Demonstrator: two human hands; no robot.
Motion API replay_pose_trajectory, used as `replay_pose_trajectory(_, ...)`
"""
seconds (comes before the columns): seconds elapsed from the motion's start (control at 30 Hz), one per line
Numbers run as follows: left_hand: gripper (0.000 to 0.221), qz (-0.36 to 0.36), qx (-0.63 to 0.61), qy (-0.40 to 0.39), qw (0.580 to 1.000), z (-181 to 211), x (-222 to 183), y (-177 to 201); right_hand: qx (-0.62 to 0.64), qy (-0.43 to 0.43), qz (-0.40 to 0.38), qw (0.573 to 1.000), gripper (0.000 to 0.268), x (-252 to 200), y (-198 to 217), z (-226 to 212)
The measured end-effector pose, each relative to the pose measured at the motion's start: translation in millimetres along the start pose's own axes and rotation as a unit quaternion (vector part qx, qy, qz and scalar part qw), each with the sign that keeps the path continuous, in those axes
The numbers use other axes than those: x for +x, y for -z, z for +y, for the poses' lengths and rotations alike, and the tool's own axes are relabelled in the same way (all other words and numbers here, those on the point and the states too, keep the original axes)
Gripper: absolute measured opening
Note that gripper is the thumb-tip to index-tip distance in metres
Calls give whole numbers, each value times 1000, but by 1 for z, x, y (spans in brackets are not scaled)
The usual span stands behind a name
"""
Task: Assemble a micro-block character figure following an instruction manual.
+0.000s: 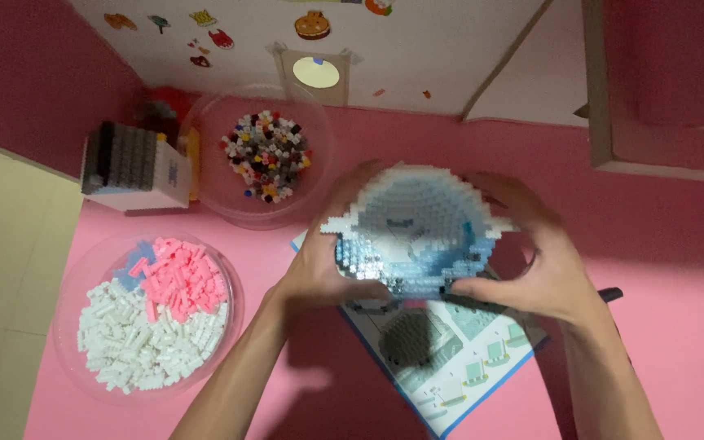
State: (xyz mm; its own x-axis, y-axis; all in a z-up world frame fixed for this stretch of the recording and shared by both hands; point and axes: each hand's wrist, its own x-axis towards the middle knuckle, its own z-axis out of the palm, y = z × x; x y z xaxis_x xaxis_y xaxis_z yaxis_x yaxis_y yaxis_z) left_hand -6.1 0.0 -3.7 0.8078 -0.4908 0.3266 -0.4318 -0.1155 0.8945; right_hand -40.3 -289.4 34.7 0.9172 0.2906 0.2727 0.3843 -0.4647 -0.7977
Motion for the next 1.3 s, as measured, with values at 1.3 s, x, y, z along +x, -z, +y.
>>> replay_pose_trajectory(1.3, 73, 86, -140, -14, 986, 5, -16, -16, 30, 24, 14, 999, 103, -16, -5, 6)
